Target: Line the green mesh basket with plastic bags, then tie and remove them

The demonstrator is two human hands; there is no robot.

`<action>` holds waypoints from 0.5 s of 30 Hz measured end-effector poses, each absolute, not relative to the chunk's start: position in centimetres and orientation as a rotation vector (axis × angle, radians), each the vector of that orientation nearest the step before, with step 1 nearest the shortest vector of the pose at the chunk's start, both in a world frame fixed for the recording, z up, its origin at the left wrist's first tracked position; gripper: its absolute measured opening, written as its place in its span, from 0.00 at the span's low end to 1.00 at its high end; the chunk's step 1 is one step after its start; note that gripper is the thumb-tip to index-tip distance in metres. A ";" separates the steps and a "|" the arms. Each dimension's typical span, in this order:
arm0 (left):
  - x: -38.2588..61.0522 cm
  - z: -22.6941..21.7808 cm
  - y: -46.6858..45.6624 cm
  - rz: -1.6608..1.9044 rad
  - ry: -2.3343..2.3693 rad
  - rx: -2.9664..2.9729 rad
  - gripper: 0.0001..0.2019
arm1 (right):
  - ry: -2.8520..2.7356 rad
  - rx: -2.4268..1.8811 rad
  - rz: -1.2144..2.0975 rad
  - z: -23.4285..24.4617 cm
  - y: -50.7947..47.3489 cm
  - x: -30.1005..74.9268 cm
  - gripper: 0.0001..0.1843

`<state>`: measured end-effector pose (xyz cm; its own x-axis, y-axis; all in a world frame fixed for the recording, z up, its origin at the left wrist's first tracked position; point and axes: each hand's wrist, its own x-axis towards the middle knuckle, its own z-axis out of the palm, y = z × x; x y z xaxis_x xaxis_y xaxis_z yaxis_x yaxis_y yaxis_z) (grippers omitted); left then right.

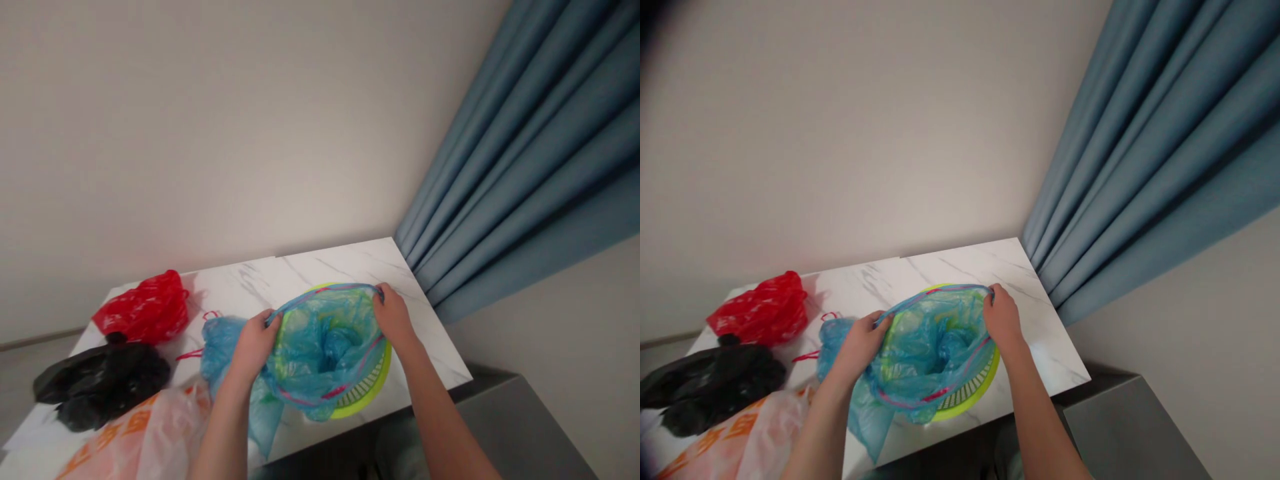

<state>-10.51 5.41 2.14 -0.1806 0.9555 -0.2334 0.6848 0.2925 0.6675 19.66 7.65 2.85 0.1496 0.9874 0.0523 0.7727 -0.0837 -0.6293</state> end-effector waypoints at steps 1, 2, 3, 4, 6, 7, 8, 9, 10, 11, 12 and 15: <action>-10.8 2.4 5.0 0.474 1.971 1.503 0.18 | -1.684 -1.863 0.540 2.9 7.6 19.4 0.11; -10.9 2.7 4.7 0.406 2.000 1.541 0.17 | -1.701 -1.809 0.535 3.0 7.6 19.2 0.11; -11.0 2.9 4.4 0.367 2.023 1.569 0.17 | -1.729 -1.754 0.524 3.0 7.5 19.0 0.11; -11.0 3.1 4.1 0.367 2.036 1.588 0.17 | -1.764 -1.708 0.509 3.0 7.5 18.8 0.10; -10.7 3.3 3.9 0.482 2.042 1.622 0.17 | -1.831 -1.668 0.476 2.9 7.5 18.5 0.11; -10.4 3.3 3.9 0.581 2.026 1.644 0.18 | -1.852 -1.681 0.457 2.8 7.6 18.4 0.13; -10.2 3.2 4.0 0.687 1.991 1.666 0.17 | -1.859 -1.712 0.437 2.8 7.6 18.2 0.14; -10.0 3.1 4.1 0.782 1.942 1.686 0.16 | -1.853 -1.756 0.416 2.7 7.7 18.1 0.15; -9.8 2.9 4.2 0.852 1.891 1.700 0.15 | -1.837 -1.807 0.395 2.7 7.8 17.9 0.16; -9.6 2.7 4.4 0.897 1.855 1.699 0.14 | -1.818 -1.860 0.378 2.6 7.9 17.8 0.16; -9.5 2.5 4.6 0.919 1.839 1.686 0.14 | -1.799 -1.913 0.367 2.6 7.9 17.7 0.17; -9.2 2.0 4.9 0.899 1.834 1.669 0.13 | -1.763 -2.069 0.375 2.7 8.2 17.7 0.18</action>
